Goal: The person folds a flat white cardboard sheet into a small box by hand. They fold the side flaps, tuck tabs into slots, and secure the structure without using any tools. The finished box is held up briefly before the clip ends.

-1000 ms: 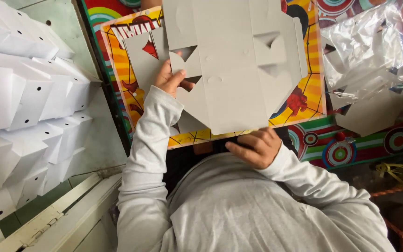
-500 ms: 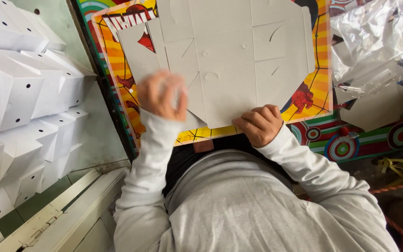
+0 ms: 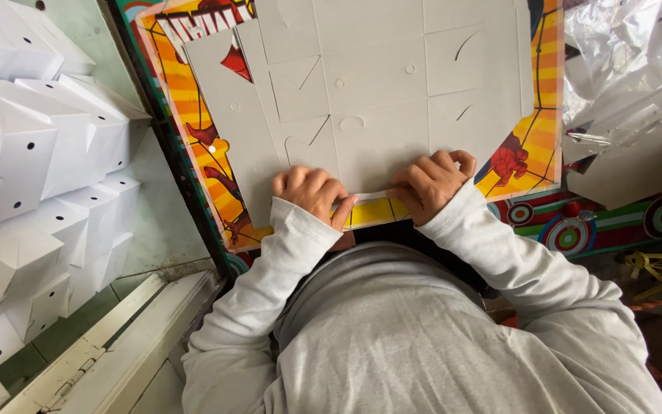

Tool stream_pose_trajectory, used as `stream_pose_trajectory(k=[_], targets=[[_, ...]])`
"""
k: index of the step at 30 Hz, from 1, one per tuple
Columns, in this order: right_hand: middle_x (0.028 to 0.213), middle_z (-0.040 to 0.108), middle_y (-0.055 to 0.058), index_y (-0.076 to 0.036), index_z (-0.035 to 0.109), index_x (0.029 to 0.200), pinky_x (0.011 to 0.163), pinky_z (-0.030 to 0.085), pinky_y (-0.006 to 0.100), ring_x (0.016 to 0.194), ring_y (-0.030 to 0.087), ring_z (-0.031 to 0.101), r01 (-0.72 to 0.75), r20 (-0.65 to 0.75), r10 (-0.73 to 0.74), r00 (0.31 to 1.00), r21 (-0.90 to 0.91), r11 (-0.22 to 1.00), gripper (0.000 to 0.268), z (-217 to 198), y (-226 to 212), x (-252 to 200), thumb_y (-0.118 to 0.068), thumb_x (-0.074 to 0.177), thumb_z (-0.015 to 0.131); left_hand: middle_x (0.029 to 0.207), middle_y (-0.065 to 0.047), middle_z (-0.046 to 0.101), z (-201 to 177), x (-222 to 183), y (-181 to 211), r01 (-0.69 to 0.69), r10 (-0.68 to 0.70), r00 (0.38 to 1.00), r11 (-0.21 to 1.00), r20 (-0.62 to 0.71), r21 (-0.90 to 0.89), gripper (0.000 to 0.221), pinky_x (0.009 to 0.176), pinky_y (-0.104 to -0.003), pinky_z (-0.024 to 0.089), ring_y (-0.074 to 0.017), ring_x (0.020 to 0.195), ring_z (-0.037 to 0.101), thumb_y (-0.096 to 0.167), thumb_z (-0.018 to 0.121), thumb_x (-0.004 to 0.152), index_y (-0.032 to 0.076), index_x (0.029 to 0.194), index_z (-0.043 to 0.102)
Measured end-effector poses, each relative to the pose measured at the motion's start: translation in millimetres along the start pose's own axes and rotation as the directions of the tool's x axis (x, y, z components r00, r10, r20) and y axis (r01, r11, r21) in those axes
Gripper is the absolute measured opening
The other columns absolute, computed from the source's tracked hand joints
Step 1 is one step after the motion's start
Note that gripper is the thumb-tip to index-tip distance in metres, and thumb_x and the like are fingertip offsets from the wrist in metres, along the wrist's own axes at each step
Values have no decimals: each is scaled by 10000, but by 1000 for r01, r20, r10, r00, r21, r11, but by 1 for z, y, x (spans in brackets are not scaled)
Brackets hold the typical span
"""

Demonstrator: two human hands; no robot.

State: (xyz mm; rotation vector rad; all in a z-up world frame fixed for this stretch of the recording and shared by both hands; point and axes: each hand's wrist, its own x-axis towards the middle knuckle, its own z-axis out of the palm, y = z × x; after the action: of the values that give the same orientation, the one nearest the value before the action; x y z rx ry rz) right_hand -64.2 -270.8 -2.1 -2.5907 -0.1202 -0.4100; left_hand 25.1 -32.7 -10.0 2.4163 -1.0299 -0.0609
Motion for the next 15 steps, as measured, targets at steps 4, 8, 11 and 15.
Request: stream_pose_trajectory(k=[4,8,11,15], targets=[[857,540,14,-194,665,974,855,375,473,822,256,508,-53,22,55,998,-78,996,279,3,-4,0,-447,920,769,1098,42,507,-3,10,11,109,-111,994,986,11,123,330,937,-503,290,-277,1166,454,552,738,828,267,877,580],[958,550,32,-194,647,1073,867,372,494,892,270,501,-66,86,76,993,-115,991,447,0,-3,5,-583,866,726,1251,3,417,6,16,19,129,-123,990,988,-73,90,507,1041,-529,243,-314,1341,343,679,749,767,249,903,518],[985,536,17,-220,632,1114,876,367,478,916,256,492,-86,126,108,986,-170,982,543,-3,5,1,-692,848,668,1288,-6,391,4,15,16,126,-123,991,990,-54,69,532,1069,-532,231,-329,1376,310,708,717,777,248,947,511],[1008,516,-5,-258,622,1152,882,360,454,946,244,483,-107,172,149,974,-233,967,614,-13,16,-7,-769,812,637,1323,-13,377,3,9,1,133,-134,991,988,9,85,548,1069,-545,207,-328,1407,276,746,718,741,290,994,550]])
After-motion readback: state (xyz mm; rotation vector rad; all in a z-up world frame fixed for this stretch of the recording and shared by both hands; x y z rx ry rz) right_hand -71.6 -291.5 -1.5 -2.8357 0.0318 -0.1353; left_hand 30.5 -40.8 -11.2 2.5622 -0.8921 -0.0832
